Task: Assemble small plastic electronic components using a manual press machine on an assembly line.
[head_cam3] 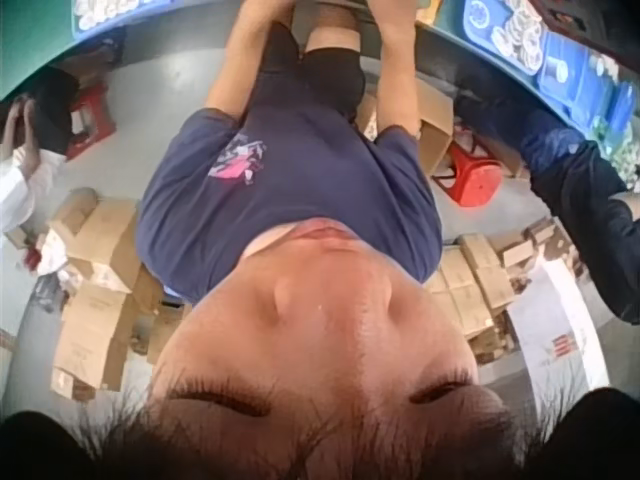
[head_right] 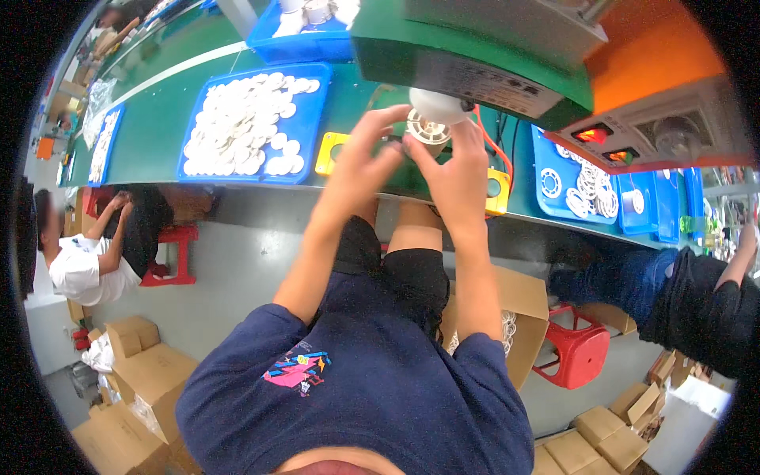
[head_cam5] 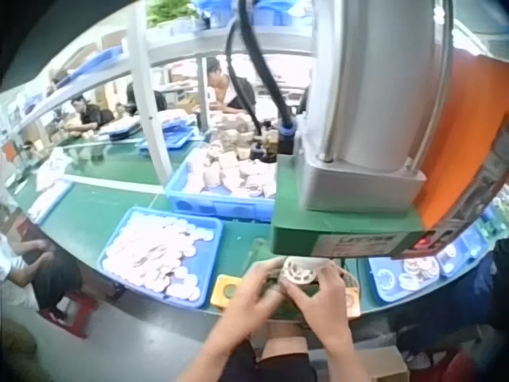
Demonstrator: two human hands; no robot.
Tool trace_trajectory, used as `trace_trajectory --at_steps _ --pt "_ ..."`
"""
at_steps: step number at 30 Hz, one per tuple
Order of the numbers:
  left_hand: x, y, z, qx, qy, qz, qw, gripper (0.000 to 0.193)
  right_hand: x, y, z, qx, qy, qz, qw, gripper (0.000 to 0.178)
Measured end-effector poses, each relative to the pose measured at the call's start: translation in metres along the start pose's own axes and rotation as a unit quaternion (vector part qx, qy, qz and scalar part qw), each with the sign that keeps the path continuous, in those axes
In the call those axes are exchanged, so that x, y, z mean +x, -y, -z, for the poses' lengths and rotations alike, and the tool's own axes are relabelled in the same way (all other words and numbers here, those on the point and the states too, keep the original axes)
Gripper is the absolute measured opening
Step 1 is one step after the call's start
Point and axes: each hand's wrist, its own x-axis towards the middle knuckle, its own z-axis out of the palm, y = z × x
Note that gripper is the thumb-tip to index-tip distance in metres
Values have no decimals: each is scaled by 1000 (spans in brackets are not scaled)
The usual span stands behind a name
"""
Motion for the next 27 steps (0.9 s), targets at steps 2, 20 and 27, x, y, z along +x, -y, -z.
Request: trace_trajectory --at_steps 2,20,27 --pt "14 -2 14 -133 -16 96 986 39 -1 -2 -1 -31 3 8 999 42" --pt "-21 -16 20 159 -120 57 978 11 -40 -172 145 -383 84 -79 916 33" --pt "-48 -2 84 309 -157 41 937 25 -34 -159 145 -266 85 -172 945 37"
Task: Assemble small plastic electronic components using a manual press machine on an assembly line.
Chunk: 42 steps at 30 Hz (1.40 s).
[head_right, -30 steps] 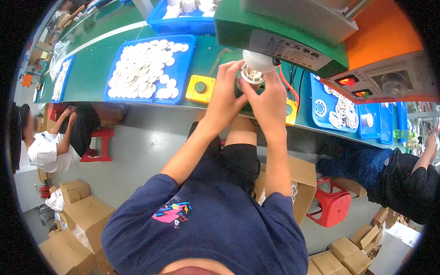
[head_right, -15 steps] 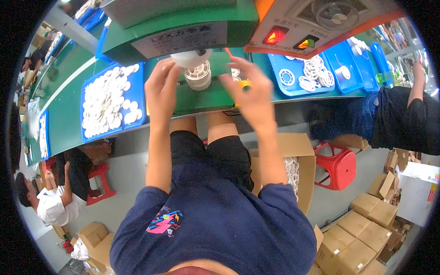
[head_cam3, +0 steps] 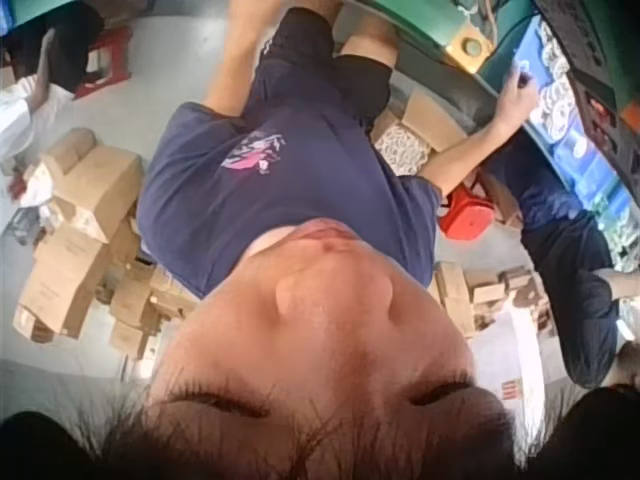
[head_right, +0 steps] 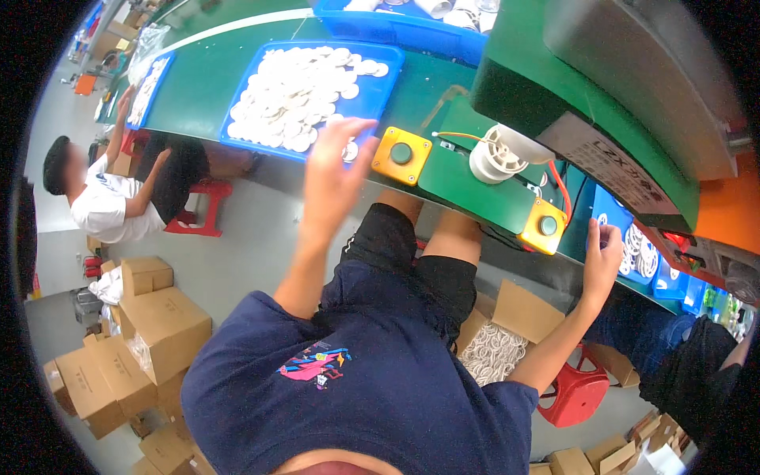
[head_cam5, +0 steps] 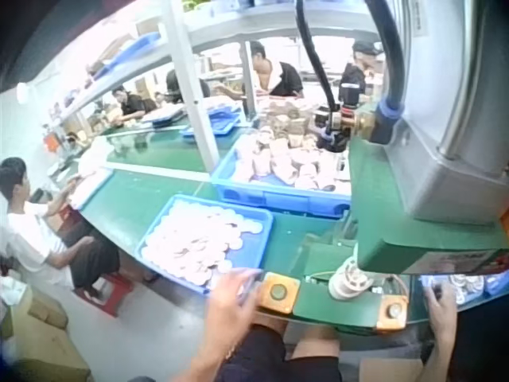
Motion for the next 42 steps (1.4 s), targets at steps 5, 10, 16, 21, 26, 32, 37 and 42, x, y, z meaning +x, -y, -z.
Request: trace_trajectory --at_steps 5,10,16,21,26,32,37,42 --pt "28 64 44 142 71 -64 985 20 5 -2 0 172 -50 -5 984 28" --pt "44 81 33 119 253 -102 955 18 18 -42 4 59 -96 -72 991 35" --pt "51 80 45 204 302 -53 929 21 20 -11 2 16 14 91 996 44" --pt "58 64 32 213 270 -95 934 15 14 2 19 -17 4 64 998 45" --pt "63 39 38 25 185 -35 982 20 18 -5 10 -68 -45 104 991 46" --pt "48 -70 0 -220 198 -40 954 17 3 7 9 70 -139 41 987 44" --pt "62 -80 -51 -181 194 -73 962 17 -21 71 -1 230 -148 61 960 44" --pt "61 -80 -63 -161 182 -112 964 21 -33 126 3 343 -93 87 931 51"
